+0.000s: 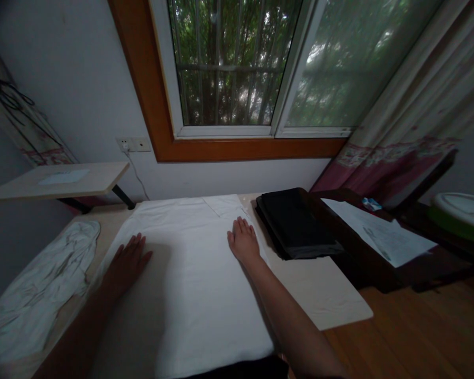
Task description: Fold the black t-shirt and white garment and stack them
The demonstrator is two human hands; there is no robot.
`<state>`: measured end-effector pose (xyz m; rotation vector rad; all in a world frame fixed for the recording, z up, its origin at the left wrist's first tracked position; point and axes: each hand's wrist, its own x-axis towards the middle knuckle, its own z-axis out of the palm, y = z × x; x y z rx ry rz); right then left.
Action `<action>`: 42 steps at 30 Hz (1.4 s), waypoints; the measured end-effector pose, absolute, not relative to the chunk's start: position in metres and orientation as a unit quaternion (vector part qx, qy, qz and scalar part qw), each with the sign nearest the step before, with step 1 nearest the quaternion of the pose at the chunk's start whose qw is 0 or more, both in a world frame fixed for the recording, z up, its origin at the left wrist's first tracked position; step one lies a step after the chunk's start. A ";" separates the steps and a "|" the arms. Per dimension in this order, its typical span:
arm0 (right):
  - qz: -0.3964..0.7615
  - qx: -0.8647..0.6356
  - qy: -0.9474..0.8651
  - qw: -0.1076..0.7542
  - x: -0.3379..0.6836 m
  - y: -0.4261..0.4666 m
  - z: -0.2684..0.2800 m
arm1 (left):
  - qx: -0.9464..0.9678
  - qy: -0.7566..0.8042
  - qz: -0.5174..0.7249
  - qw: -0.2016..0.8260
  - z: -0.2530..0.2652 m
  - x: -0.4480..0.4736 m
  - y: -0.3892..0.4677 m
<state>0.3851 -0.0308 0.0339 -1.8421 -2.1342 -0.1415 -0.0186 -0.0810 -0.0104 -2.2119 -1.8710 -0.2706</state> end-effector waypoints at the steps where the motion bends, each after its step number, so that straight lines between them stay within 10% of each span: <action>1: -0.048 -0.639 -0.751 0.160 0.378 -0.030 0.033 | -0.754 -0.640 -0.092 0.115 -0.010 -0.018 -0.081; 14: 0.050 -0.442 -0.876 0.186 0.239 -0.028 0.006 | -0.750 -0.641 -0.106 0.126 -0.010 -0.016 -0.083; 42: 0.007 -0.579 -0.793 0.189 0.376 -0.002 0.006 | -0.694 -0.714 -0.063 0.070 -0.001 -0.035 0.005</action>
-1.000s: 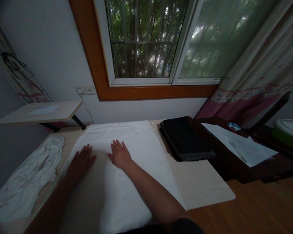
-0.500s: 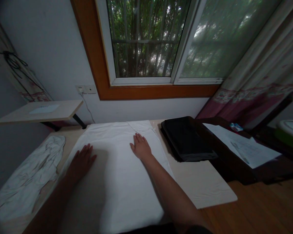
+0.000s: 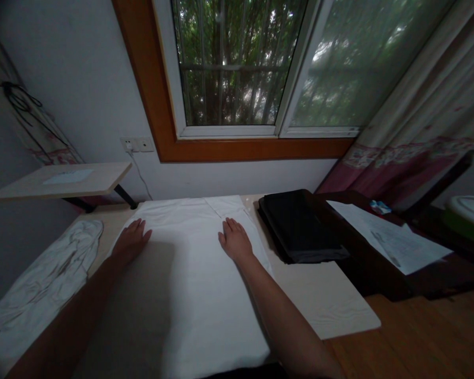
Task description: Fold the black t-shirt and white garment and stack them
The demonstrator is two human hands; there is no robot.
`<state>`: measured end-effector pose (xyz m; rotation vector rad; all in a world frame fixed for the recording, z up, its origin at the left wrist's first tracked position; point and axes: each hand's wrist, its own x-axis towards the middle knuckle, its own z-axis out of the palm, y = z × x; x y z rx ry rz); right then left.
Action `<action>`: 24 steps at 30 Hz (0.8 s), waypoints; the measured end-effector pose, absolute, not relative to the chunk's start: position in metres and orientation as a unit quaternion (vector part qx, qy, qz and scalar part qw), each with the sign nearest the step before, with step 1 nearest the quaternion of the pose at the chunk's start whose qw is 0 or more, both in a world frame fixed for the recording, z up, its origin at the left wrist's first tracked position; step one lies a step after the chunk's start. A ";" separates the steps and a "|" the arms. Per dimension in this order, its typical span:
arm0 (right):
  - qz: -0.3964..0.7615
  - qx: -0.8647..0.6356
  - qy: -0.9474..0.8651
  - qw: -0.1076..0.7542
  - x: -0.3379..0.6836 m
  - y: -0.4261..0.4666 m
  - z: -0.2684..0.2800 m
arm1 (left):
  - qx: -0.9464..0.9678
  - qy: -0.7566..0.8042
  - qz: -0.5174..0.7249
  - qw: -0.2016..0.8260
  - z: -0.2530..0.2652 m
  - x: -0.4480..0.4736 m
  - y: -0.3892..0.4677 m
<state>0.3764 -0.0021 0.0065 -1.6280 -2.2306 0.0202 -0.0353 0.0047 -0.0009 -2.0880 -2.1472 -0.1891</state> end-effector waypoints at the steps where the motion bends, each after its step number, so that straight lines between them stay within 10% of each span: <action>1: 0.009 -0.578 -0.793 0.191 0.377 -0.002 0.007 | -0.687 -0.720 -0.066 0.070 -0.001 -0.036 0.010; 24: -0.002 -0.580 -0.784 0.220 0.377 -0.007 0.016 | -0.697 -0.701 -0.095 0.114 -0.011 -0.038 -0.020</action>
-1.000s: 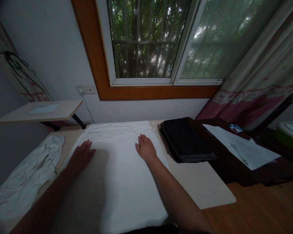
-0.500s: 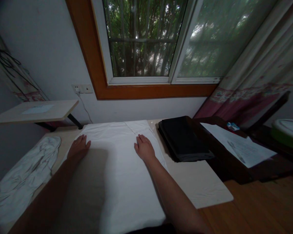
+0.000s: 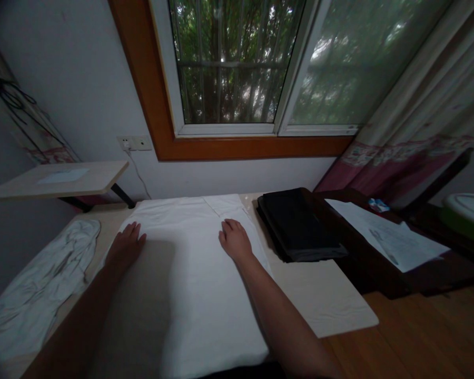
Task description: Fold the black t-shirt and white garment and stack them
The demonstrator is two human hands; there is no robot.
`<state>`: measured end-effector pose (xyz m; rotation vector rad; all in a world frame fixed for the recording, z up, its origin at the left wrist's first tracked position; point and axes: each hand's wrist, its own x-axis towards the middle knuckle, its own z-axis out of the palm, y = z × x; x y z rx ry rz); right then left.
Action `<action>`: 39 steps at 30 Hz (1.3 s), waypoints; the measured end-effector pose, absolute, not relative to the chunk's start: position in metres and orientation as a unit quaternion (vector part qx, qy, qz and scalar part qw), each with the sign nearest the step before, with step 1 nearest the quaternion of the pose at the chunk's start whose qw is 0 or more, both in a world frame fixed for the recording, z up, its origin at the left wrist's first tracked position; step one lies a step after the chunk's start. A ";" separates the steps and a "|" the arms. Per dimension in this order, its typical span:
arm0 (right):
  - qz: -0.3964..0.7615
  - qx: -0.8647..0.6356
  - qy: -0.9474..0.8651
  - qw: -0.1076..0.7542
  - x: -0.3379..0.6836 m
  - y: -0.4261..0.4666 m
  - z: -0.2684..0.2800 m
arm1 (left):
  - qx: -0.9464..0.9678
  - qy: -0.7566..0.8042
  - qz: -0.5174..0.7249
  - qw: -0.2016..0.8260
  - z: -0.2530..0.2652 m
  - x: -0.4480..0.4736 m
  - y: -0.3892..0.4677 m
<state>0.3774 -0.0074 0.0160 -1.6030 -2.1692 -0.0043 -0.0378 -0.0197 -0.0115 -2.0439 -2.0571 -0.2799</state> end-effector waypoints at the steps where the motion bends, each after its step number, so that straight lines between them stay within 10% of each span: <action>1: -0.002 -0.580 -0.784 0.221 0.378 -0.007 0.015 | -0.698 -0.701 -0.092 0.114 -0.012 -0.037 -0.022; 39: -0.088 -0.747 -0.638 0.167 0.415 -0.001 0.021 | -0.595 -0.781 -0.169 0.087 0.013 -0.059 -0.041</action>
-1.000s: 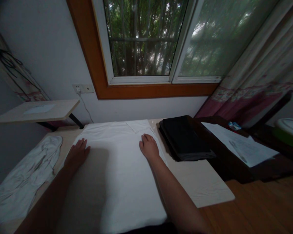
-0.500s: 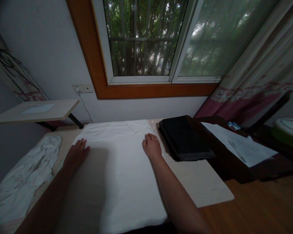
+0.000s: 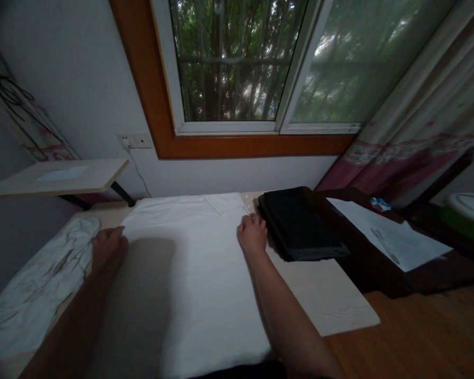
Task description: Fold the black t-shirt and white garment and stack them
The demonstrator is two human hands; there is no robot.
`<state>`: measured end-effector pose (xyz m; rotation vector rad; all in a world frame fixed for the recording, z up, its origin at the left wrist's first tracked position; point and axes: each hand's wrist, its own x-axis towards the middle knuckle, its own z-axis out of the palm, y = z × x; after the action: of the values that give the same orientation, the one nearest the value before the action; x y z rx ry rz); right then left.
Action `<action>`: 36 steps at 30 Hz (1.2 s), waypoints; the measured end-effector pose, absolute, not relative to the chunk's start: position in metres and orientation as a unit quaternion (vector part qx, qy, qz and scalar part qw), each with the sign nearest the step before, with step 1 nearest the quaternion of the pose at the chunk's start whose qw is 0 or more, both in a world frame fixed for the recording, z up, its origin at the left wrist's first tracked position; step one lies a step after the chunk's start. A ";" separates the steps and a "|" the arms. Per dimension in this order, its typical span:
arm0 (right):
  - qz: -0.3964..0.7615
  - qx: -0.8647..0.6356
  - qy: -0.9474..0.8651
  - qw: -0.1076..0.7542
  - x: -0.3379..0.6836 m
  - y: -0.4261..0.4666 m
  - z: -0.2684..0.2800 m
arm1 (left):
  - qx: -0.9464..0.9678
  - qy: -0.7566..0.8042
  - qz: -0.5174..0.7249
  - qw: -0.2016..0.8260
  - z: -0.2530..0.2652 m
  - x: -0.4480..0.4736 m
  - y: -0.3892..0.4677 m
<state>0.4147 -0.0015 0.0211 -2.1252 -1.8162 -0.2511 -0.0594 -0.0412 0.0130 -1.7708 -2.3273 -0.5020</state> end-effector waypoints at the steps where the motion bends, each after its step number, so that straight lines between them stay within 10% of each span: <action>1: -0.095 -0.751 -0.633 0.161 0.416 -0.002 0.022 | -0.594 -0.781 -0.170 0.090 0.013 -0.062 -0.041; 36: -0.088 -0.759 -0.646 0.009 0.433 -0.038 0.032 | -0.600 -0.799 0.028 0.010 0.034 -0.072 -0.107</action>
<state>0.4332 -0.0377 0.0321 -2.3693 -2.0162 -0.2757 -0.0722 -0.1074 0.0339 -1.8744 -2.4943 0.0861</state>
